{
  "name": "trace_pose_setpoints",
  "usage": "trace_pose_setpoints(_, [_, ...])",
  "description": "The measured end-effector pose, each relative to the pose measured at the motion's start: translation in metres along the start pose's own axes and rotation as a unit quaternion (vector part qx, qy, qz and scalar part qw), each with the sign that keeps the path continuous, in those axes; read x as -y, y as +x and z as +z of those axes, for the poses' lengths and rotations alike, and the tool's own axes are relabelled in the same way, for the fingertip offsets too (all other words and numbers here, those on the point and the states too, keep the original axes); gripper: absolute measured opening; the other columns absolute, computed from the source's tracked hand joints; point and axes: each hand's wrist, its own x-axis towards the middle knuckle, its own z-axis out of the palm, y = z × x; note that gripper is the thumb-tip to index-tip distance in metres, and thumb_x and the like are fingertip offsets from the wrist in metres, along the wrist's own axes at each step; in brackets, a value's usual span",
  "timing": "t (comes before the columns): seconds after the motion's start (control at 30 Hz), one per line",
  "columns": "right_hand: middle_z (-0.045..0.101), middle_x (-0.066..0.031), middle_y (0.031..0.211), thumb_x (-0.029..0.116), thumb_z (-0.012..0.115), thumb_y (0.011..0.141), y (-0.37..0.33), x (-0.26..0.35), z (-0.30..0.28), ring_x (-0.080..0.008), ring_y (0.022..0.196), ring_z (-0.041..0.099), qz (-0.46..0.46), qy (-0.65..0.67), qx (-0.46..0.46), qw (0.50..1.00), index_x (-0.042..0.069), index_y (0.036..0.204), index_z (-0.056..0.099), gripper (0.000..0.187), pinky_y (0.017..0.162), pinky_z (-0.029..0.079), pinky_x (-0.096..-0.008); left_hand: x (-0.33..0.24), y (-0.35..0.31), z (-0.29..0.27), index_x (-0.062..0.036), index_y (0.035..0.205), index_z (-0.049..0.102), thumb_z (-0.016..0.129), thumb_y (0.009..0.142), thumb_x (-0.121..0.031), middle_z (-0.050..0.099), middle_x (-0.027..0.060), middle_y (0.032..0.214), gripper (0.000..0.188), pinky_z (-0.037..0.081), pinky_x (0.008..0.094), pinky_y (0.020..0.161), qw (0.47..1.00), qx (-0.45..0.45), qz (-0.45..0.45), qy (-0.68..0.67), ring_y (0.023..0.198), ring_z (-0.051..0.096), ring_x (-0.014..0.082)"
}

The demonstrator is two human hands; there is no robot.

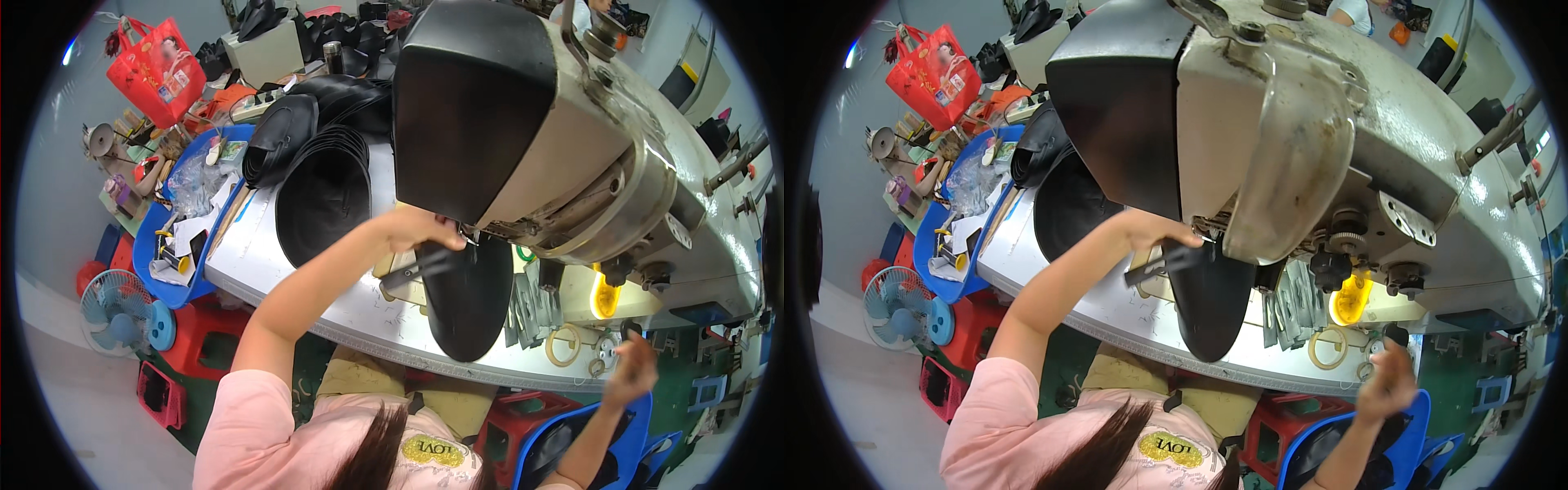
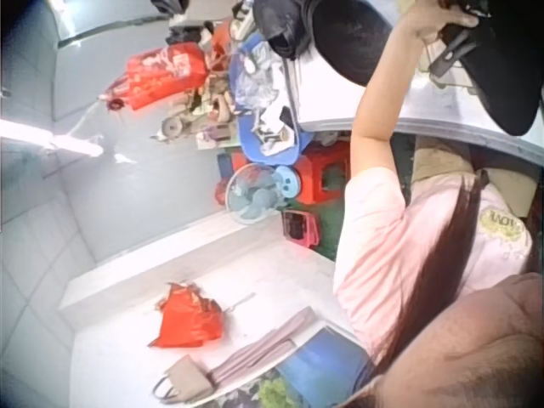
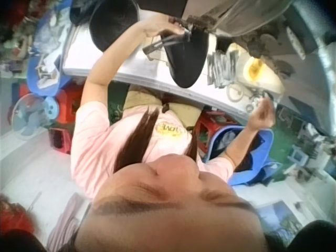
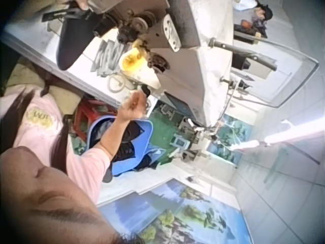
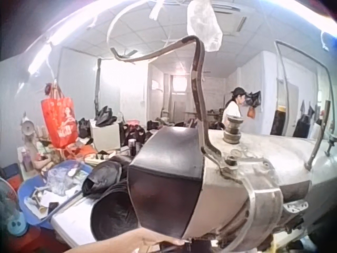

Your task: The person operates an industrial sewing machine to stitch a black strap onto the upper part of a black shoe. They repeatedly position the shoe under the needle, guide the material through the machine, and trim excess thread with scissors. The process is repeated for multiple shoes in a production setting.

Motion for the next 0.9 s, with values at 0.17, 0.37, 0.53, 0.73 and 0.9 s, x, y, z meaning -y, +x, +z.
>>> trace_pose_setpoints(0.17, [0.053,-0.0074,0.078,0.025,0.048,0.082,-0.021,0.031,0.084,-0.0136,0.071,0.05,0.174,0.272,0.275,0.905,0.0,0.114,0.042,0.041,0.066,0.041,-0.0247,0.022,-0.068,0.02,0.0003,0.108,0.049,0.065,0.062,0.003,0.057,0.0089,0.099,0.049,0.044,0.0291,0.078,0.998,0.049,-0.016,0.03,0.091,0.054,0.0146])
trace_pose_setpoints(0.37, [0.05,-0.0086,0.077,0.008,0.055,0.078,-0.033,0.08,0.126,-0.0165,0.072,0.05,0.113,0.368,0.473,0.792,0.0,0.083,0.05,0.011,0.065,0.04,-0.0256,0.055,-0.105,0.028,-0.0052,0.077,0.054,0.062,0.073,-0.017,0.052,0.0061,0.087,0.015,0.039,0.031,0.077,0.937,0.136,0.261,0.187,0.088,0.05,0.0216])
trace_pose_setpoints(0.53, [0.047,-0.0101,0.077,0.009,0.061,0.073,-0.022,0.101,0.132,-0.0189,0.07,0.049,0.075,0.433,0.464,0.769,-0.001,0.08,0.052,0.015,0.064,0.04,-0.0272,0.051,-0.111,0.031,-0.0069,0.076,0.055,0.063,0.073,-0.018,0.053,0.0061,0.087,0.014,0.039,0.0337,0.077,0.934,0.136,0.259,0.204,0.091,0.049,0.0236])
trace_pose_setpoints(0.73, [0.049,-0.009,0.07,0.004,0.062,0.069,-0.014,0.11,0.125,-0.0192,0.066,0.049,0.084,0.396,0.444,0.799,-0.001,0.073,0.053,0.012,0.06,0.04,-0.0275,0.048,-0.117,0.038,-0.012,0.075,0.056,0.06,0.075,-0.014,0.054,0.0065,0.084,0.004,0.039,0.0399,0.078,0.92,0.127,0.313,0.198,0.091,0.049,0.0269])
trace_pose_setpoints(0.9, [0.047,-0.0062,0.077,0.004,0.061,0.074,-0.014,0.09,0.108,-0.0121,0.07,0.05,0.157,0.456,0.39,0.784,-0.002,0.081,0.05,0.015,0.063,0.043,-0.0224,0.036,-0.127,0.037,-0.0131,0.074,0.057,0.056,0.078,-0.017,0.055,0.0064,0.082,0.006,0.039,0.0408,0.078,0.925,0.101,0.305,0.202,0.091,0.05,0.0274])
